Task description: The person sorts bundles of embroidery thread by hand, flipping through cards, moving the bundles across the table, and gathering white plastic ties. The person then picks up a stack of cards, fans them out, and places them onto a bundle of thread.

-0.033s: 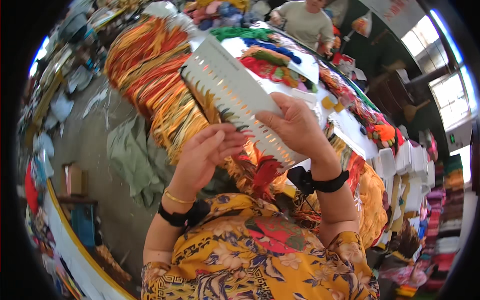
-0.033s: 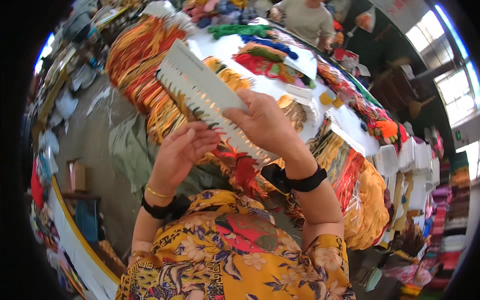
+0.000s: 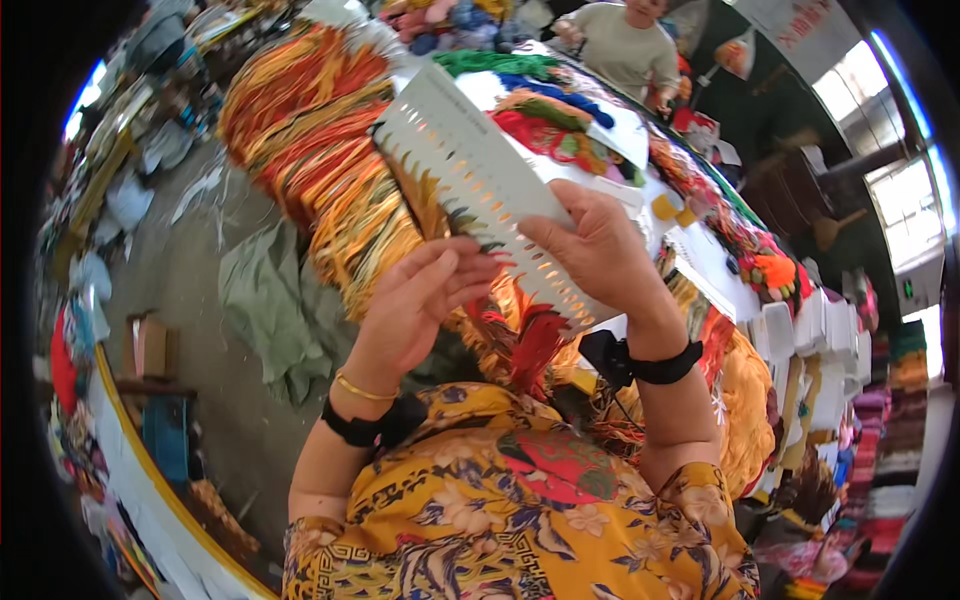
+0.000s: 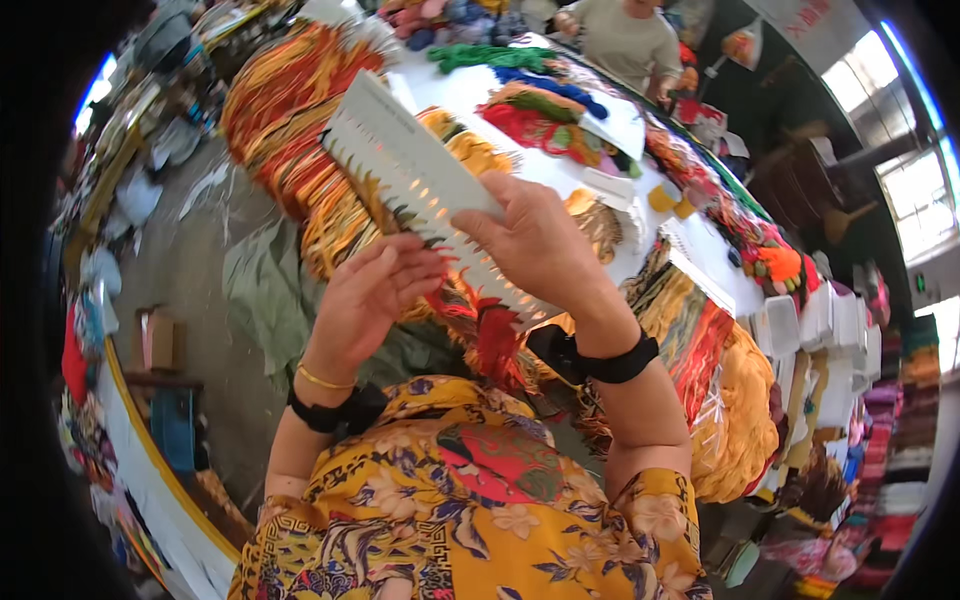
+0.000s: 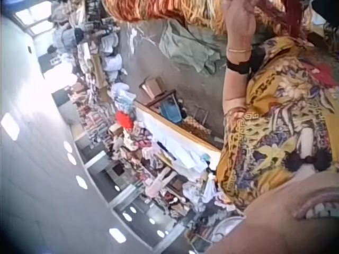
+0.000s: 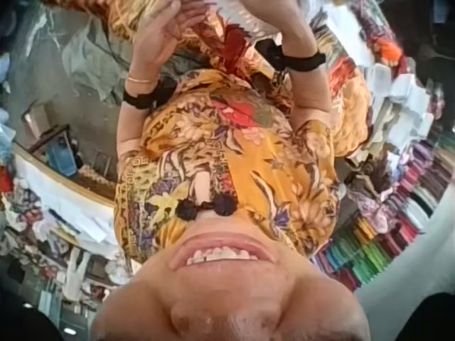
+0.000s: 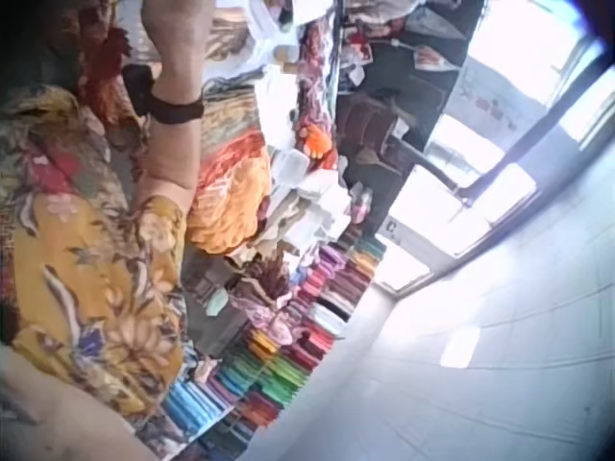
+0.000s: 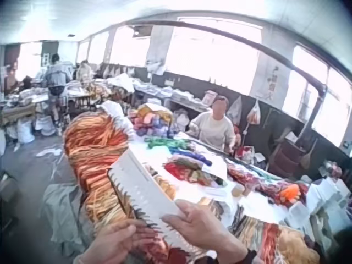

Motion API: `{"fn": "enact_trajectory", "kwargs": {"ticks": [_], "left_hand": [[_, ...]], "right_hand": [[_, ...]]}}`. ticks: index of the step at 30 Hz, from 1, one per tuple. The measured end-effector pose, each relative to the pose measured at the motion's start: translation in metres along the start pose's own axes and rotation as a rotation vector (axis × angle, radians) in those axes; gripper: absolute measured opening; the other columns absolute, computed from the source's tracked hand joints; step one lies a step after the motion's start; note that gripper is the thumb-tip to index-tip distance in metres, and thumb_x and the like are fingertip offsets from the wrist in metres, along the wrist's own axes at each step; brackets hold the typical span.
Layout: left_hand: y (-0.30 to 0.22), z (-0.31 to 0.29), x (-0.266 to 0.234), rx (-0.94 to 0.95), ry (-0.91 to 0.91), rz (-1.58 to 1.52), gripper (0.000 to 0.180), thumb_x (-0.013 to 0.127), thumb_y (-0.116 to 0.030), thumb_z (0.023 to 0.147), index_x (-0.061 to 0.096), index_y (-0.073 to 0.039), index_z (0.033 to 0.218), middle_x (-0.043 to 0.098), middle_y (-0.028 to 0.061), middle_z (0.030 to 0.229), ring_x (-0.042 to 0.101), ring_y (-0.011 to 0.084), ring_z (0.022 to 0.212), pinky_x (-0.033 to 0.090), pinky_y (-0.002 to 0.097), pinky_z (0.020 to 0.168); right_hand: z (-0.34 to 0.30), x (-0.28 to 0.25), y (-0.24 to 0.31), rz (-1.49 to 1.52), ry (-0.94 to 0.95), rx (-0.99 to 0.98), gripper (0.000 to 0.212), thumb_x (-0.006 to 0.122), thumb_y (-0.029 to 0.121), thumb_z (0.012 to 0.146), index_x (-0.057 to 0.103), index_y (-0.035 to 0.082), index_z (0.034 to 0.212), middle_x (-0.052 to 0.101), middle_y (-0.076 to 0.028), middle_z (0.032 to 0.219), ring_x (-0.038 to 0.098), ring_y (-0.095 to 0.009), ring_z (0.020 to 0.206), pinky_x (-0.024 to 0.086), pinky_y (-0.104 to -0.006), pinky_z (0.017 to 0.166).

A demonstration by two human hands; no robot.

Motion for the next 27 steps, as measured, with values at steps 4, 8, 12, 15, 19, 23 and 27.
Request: {"fn": "enact_trajectory", "kwargs": {"ticks": [4,8,12,15,19,23,27], "left_hand": [[-0.008,-0.008,-0.018,0.12,-0.253,-0.024,0.022,0.049,-0.017,0.096,0.054,-0.002,0.111,0.062,0.0085,0.098,0.061,0.0186,0.087,0.05,0.0354,0.083],[-0.008,-0.005,-0.04,0.122,-0.18,-0.13,0.012,0.054,-0.017,0.094,0.054,-0.005,0.097,0.061,0.0058,0.091,0.061,0.0132,0.077,0.052,0.0288,0.075],[-0.02,0.001,-0.068,0.222,-0.273,-0.23,0.018,0.049,-0.017,0.096,0.049,-0.003,0.107,0.062,0.0083,0.101,0.063,0.0208,0.09,0.052,0.0366,0.082],[-0.023,0.012,-0.081,0.209,-0.353,-0.367,0.028,0.047,-0.017,0.096,0.048,-0.006,0.122,0.056,0.0077,0.123,0.051,0.0263,0.117,0.039,0.0498,0.101],[-0.012,0.029,-0.093,0.202,-0.438,-0.394,0.031,0.049,-0.015,0.095,0.048,-0.005,0.125,0.056,0.0082,0.125,0.052,0.026,0.116,0.039,0.0492,0.102],[-0.003,0.049,-0.081,0.224,-0.426,-0.394,0.019,0.048,-0.013,0.096,0.051,-0.005,0.113,0.058,0.0062,0.116,0.055,0.0224,0.11,0.041,0.0448,0.101],[0.01,0.068,-0.081,0.224,-0.395,-0.393,0.021,0.049,-0.012,0.095,0.052,-0.006,0.114,0.059,0.0054,0.117,0.054,0.022,0.112,0.039,0.0445,0.102]], "right_hand": [[0.002,0.036,0.024,-0.12,0.045,-0.026,0.021,0.063,0.017,0.085,0.061,-0.002,0.093,0.062,-0.015,0.072,0.055,-0.017,0.061,0.045,-0.0323,0.06],[0.007,0.059,0.014,-0.104,0.095,-0.065,0.022,0.063,0.02,0.089,0.062,0.0,0.096,0.06,-0.001,0.073,0.05,-0.004,0.068,0.043,-0.0232,0.061],[0.006,0.052,-0.038,0.421,0.143,0.294,0.047,0.039,0.041,0.099,0.064,0.002,0.1,0.065,-0.003,0.087,0.059,-0.007,0.074,0.047,-0.0228,0.067],[-0.006,0.044,-0.072,0.53,0.104,0.354,0.053,0.036,0.046,0.098,0.063,0.001,0.103,0.066,-0.007,0.091,0.063,-0.012,0.08,0.049,-0.0244,0.069],[-0.014,0.047,-0.087,0.645,0.133,0.262,0.041,0.05,0.038,0.095,0.062,0.001,0.109,0.066,-0.006,0.094,0.063,-0.012,0.085,0.049,-0.0247,0.068],[-0.008,0.049,-0.105,0.562,0.072,0.132,0.025,0.062,0.022,0.09,0.065,0.0,0.102,0.062,0.001,0.081,0.054,-0.005,0.069,0.046,-0.0211,0.062],[0.003,0.037,-0.128,0.535,0.013,0.109,0.019,0.063,0.017,0.089,0.066,-0.001,0.093,0.057,0.005,0.069,0.046,-0.003,0.061,0.04,-0.0209,0.054]]}}
Point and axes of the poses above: each hand's wrist, its own z-axis towards the middle knuckle, its own x-axis out of the palm, y = z × x, the point moved 5 cm from there along z, towards the middle knuckle
